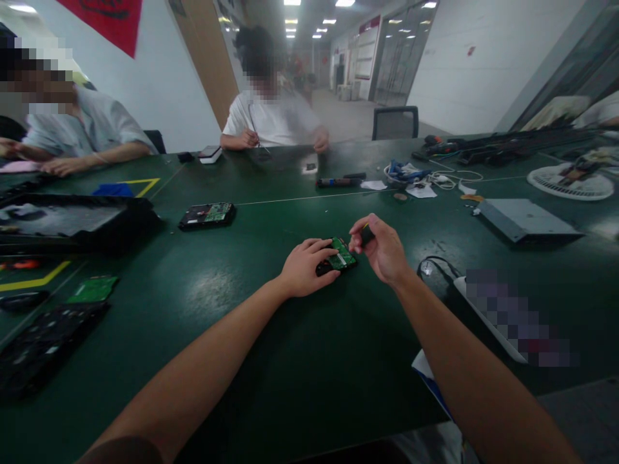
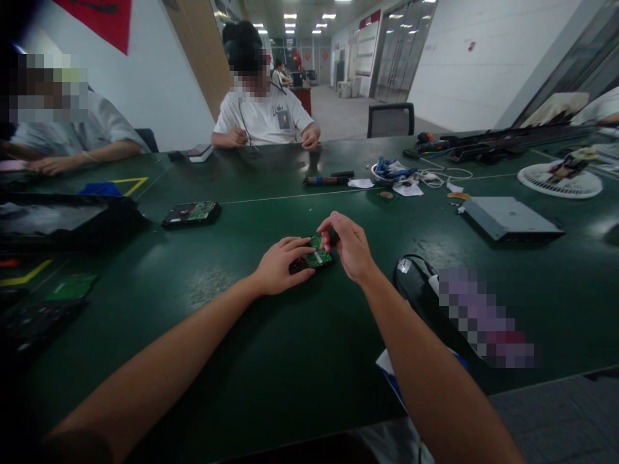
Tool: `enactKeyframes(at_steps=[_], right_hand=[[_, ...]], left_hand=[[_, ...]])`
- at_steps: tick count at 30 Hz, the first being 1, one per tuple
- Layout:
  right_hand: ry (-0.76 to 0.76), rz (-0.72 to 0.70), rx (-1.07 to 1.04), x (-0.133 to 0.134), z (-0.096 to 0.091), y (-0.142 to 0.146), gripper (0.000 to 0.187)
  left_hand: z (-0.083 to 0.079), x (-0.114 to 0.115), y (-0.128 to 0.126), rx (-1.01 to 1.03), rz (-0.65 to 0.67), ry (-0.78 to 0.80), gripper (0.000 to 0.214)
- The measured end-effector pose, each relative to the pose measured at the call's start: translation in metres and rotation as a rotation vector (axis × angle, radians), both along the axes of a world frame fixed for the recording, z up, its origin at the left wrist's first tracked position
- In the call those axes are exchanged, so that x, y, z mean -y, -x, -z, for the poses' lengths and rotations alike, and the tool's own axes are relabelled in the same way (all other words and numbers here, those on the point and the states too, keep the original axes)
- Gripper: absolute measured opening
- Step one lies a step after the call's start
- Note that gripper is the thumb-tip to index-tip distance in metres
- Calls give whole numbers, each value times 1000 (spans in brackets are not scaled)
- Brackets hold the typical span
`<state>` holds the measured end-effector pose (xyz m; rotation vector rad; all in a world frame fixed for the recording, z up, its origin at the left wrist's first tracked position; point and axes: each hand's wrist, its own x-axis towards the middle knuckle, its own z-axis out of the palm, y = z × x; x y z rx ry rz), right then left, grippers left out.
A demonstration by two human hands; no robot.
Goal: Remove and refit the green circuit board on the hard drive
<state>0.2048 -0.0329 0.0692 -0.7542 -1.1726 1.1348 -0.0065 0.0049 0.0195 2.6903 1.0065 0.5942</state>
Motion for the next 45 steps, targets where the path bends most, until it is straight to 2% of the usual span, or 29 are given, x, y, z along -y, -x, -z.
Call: enactKeyframes(at_steps=[14, 26, 33, 45], right_hand=[[-12, 22, 18, -1, 3, 0, 40], [-41, -54, -116, -1, 1, -3, 34], [-38, -42, -104, -1, 3, -2, 35], [-20, -25, -106, -2, 3, -1, 38]], left_hand=[[-2, 1, 0, -26, -9, -2, 57], [5, -2, 2, 15, 8, -12, 57], [1, -6, 0, 34, 6, 38, 38], [1, -7, -5, 14, -29, 56, 35]])
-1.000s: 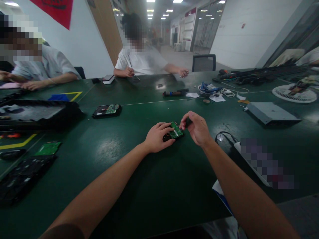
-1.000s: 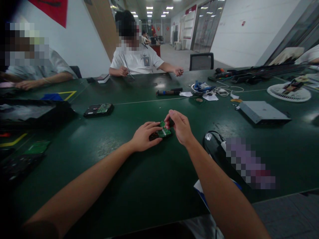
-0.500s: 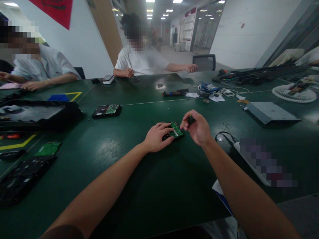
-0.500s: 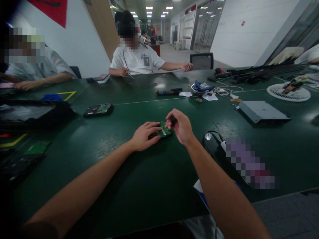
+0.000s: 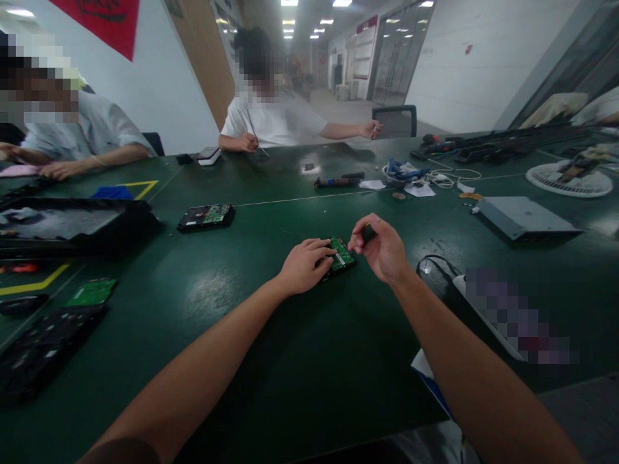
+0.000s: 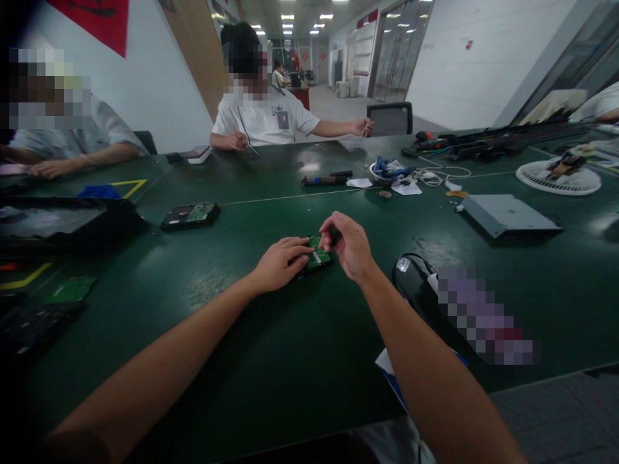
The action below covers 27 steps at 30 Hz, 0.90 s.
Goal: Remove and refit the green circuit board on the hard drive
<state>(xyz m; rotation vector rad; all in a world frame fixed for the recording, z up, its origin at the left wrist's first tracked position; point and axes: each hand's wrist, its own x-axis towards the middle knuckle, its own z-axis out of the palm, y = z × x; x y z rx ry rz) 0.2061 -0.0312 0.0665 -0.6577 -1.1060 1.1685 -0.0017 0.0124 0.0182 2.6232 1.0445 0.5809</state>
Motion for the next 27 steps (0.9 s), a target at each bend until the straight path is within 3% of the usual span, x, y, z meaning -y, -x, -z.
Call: enactKeyframes(at_steps=[27], right_hand=[[33, 11, -4, 0, -1, 0, 39]], left_hand=[[-2, 6, -3, 50, -47, -20, 35]])
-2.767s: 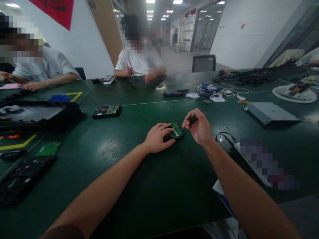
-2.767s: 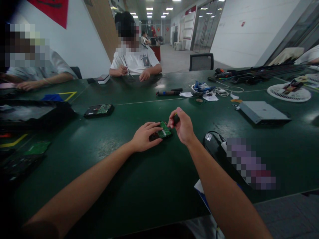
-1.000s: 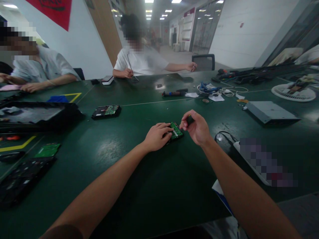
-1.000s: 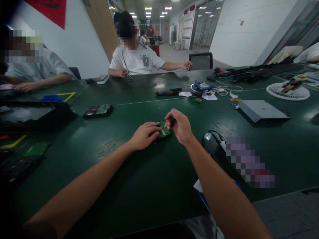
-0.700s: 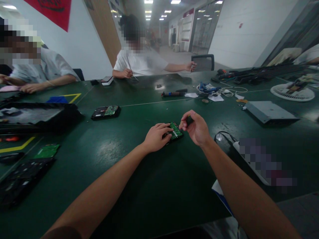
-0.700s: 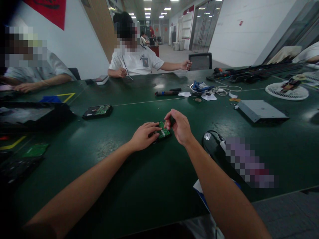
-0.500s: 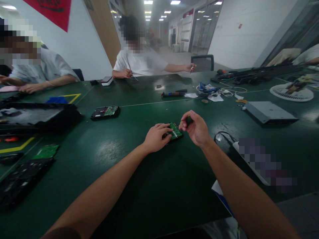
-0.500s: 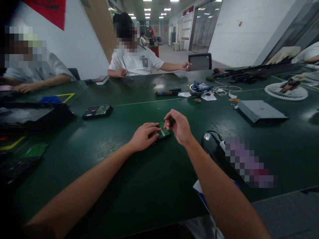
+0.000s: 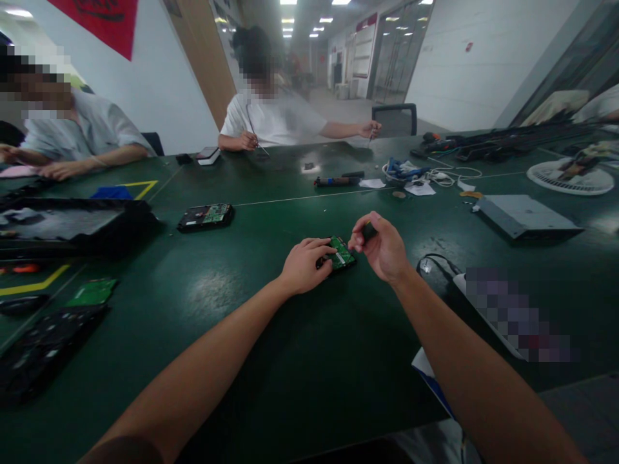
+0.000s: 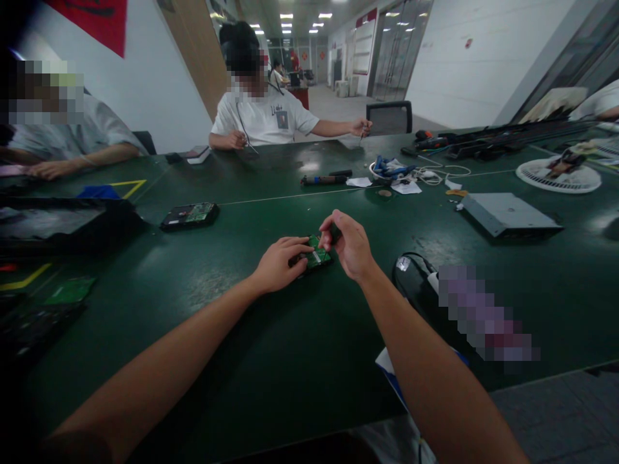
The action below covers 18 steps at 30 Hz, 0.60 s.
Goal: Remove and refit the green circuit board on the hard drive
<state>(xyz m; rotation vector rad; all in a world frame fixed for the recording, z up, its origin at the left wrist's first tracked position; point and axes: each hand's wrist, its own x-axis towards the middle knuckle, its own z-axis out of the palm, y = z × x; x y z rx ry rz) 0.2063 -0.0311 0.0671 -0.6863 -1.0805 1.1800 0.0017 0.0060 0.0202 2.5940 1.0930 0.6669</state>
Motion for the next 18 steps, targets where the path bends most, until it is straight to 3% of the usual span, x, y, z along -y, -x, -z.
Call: enactKeyframes(at_steps=[18], right_hand=[[2, 7, -4, 0, 0, 0, 40]], left_hand=[[-1, -2, 0, -9, -1, 24, 33]])
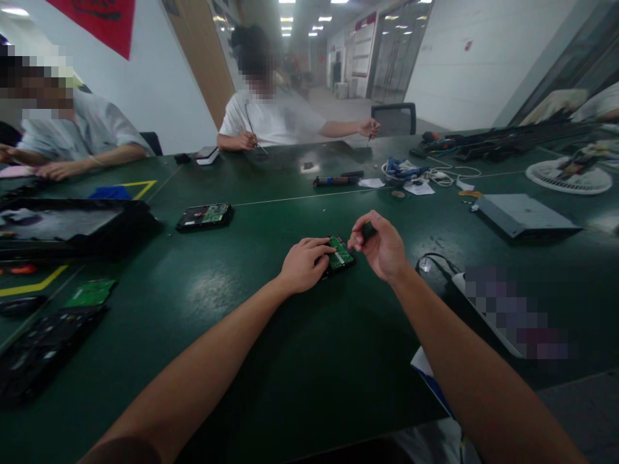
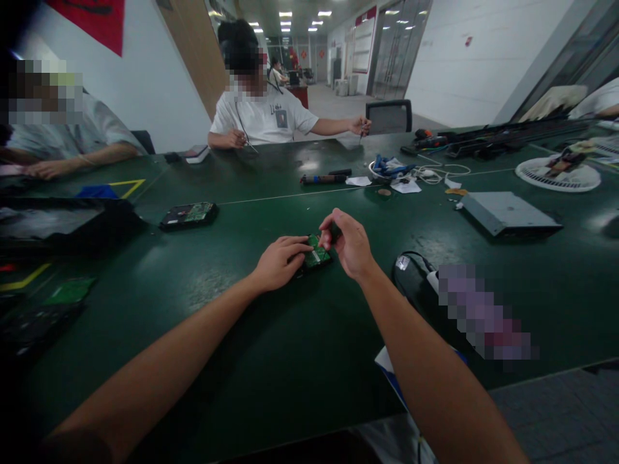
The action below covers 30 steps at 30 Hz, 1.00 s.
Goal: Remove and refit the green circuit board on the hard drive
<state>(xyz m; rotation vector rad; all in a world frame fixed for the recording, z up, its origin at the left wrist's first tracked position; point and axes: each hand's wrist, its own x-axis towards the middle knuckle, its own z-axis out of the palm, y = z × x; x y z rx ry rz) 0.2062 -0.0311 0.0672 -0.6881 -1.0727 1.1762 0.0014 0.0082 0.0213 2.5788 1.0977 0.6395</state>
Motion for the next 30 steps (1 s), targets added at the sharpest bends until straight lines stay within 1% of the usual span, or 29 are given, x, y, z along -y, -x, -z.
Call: enactKeyframes(at_steps=[8, 13, 17, 25, 30], right_hand=[[-3, 9, 2, 0, -1, 0, 41], [8, 19, 15, 0, -1, 0, 41], [-4, 20, 2, 1, 0, 2, 39], [1, 30, -3, 2, 1, 4, 40], [-15, 41, -9, 2, 1, 4, 41]], left_hand=[[-1, 0, 1, 5, 3, 3, 32], [-6, -6, 7, -39, 131, 0, 35], [-9, -9, 9, -60, 182, -16, 33], [-14, -8, 8, -83, 200, -43, 32], [-11, -8, 8, -83, 186, -66, 33]])
